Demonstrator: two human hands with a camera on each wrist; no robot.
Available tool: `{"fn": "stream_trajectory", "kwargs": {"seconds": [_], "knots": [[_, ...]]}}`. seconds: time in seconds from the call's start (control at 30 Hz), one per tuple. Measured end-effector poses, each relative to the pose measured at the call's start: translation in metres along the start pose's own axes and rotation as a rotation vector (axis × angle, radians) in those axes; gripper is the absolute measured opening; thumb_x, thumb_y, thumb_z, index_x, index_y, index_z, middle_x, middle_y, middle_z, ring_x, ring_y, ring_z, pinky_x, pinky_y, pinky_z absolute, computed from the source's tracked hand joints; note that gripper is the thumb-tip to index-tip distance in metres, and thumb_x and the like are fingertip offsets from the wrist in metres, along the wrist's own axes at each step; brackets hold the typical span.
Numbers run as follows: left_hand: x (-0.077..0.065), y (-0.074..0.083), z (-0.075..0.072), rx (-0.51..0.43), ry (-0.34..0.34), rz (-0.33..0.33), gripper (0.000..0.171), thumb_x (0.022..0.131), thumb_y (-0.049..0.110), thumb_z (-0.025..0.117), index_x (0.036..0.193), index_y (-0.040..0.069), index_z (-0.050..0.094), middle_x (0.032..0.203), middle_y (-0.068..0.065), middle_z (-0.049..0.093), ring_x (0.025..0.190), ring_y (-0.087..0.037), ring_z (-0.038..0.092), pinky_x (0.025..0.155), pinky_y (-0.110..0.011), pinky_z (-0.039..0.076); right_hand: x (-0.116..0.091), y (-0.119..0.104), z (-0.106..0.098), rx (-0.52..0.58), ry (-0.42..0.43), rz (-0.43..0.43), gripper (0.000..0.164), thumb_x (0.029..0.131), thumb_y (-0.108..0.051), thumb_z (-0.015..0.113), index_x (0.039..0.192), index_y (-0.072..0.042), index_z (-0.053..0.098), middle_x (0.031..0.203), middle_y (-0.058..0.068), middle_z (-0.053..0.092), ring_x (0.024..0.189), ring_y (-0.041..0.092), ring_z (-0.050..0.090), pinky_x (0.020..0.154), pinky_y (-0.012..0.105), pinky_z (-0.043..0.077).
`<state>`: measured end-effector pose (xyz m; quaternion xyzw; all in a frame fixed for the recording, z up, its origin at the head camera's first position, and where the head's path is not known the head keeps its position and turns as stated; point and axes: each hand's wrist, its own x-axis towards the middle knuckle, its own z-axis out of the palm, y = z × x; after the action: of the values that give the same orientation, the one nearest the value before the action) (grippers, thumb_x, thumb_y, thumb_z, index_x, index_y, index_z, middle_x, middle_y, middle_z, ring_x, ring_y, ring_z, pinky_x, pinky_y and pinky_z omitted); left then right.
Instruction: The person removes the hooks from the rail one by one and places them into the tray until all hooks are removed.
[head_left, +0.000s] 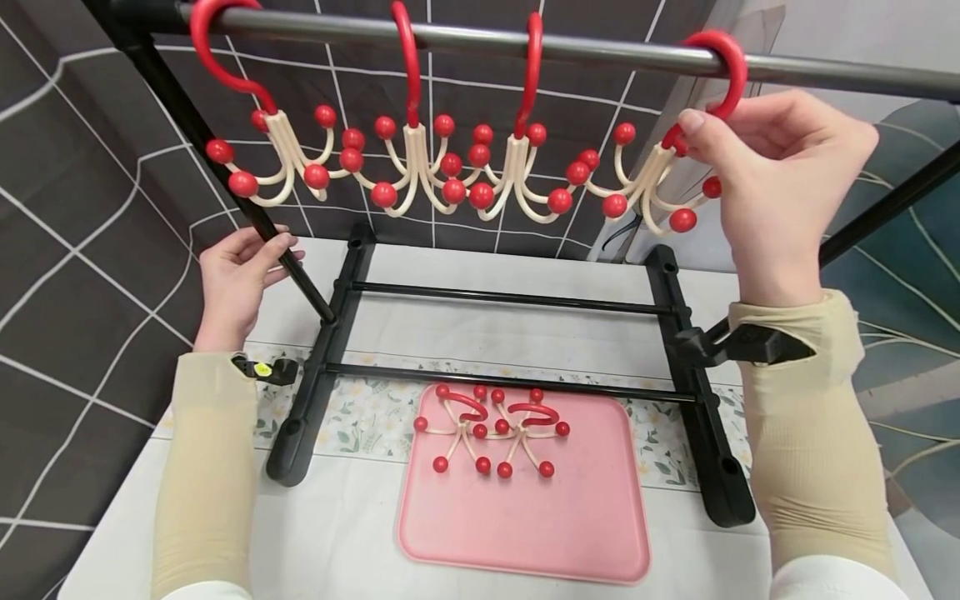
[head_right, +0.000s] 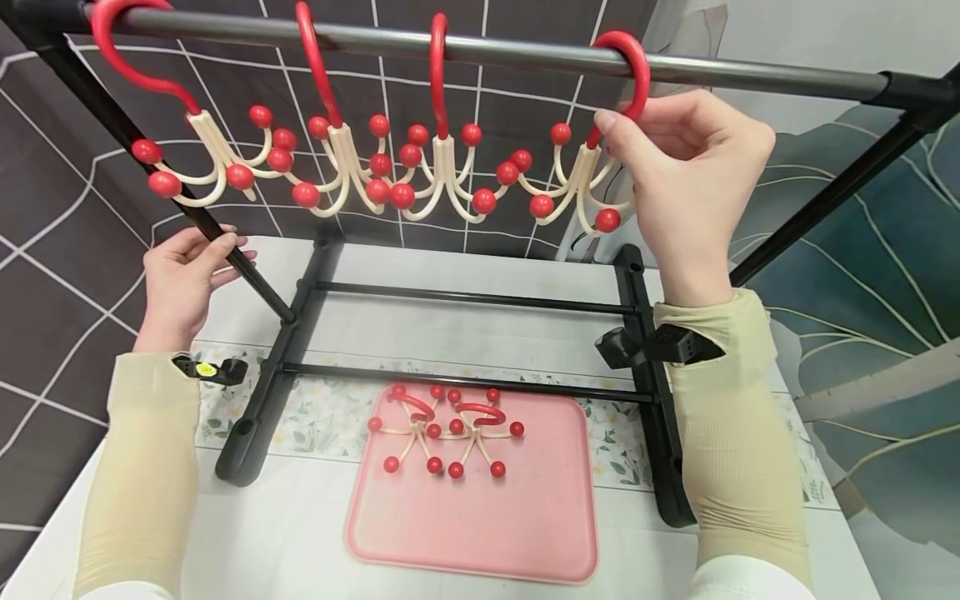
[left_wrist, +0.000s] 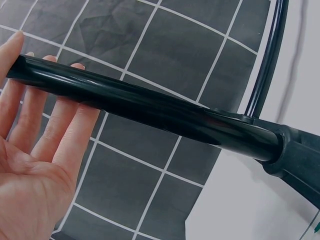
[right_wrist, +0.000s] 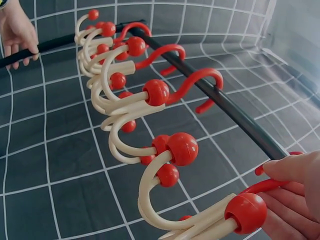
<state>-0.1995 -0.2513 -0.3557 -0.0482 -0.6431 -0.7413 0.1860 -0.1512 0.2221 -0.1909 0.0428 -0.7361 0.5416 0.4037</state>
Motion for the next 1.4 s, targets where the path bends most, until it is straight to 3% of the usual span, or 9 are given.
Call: {"fn": "stream_trajectory", "kwargs": {"seconds": [0.53, 0.77, 1.0, 1.27, 1.4], "knots": [[0.0, 0.0, -0.001, -0.014, -0.005, -0.001, 0.027, 0.089, 0.004, 0.079, 0.113, -0.009, 0.072, 0.096, -0.011, 0.075, 0.082, -0.019, 0.076, 0.075, -0.026, 0.06, 0.005, 0.006, -0.007, 0.017, 0.017, -0.032, 0.022, 0.085, -0.015, 0.086, 0.1, 0.0, 0.079, 0.1, 0.013, 0.075, 0.091, 0.019, 0.073, 0.075, 0.026, 0.055], [0.001, -0.002, -0.001, -0.026, -0.007, -0.003, 0.03, 0.09, 0.003, 0.078, 0.115, -0.011, 0.07, 0.096, -0.011, 0.074, 0.083, -0.019, 0.076, 0.075, -0.026, 0.06, 0.009, 0.007, -0.016, -0.053, 0.007, -0.165, 0.022, 0.091, -0.02, 0.08, 0.105, -0.003, 0.077, 0.105, 0.011, 0.074, 0.094, 0.017, 0.073, 0.082, 0.025, 0.057], [0.001, -0.002, -0.002, -0.009, -0.004, -0.011, 0.033, 0.089, 0.004, 0.079, 0.116, -0.012, 0.069, 0.096, -0.01, 0.074, 0.083, -0.018, 0.076, 0.075, -0.025, 0.059, 0.015, -0.001, -0.025, 0.107, 0.09, -0.096, 0.026, 0.084, -0.016, 0.087, 0.1, 0.0, 0.076, 0.104, 0.017, 0.073, 0.091, 0.019, 0.074, 0.089, 0.026, 0.056], [0.002, -0.002, -0.001, -0.017, -0.003, -0.01, 0.028, 0.089, 0.004, 0.079, 0.114, -0.008, 0.072, 0.096, -0.011, 0.075, 0.082, -0.019, 0.076, 0.075, -0.026, 0.06, 0.014, -0.003, -0.035, 0.226, 0.122, -0.066, 0.032, 0.078, -0.013, 0.091, 0.1, 0.002, 0.074, 0.106, 0.021, 0.072, 0.095, 0.024, 0.073, 0.089, 0.027, 0.057], [0.003, -0.002, -0.002, -0.006, -0.008, -0.005, 0.026, 0.089, 0.005, 0.079, 0.112, -0.005, 0.073, 0.096, -0.011, 0.074, 0.083, -0.018, 0.076, 0.075, -0.025, 0.06, 0.011, -0.002, -0.039, 0.172, 0.11, -0.067, 0.031, 0.08, -0.015, 0.089, 0.103, 0.0, 0.074, 0.108, 0.02, 0.073, 0.097, 0.022, 0.073, 0.091, 0.027, 0.056]]}}
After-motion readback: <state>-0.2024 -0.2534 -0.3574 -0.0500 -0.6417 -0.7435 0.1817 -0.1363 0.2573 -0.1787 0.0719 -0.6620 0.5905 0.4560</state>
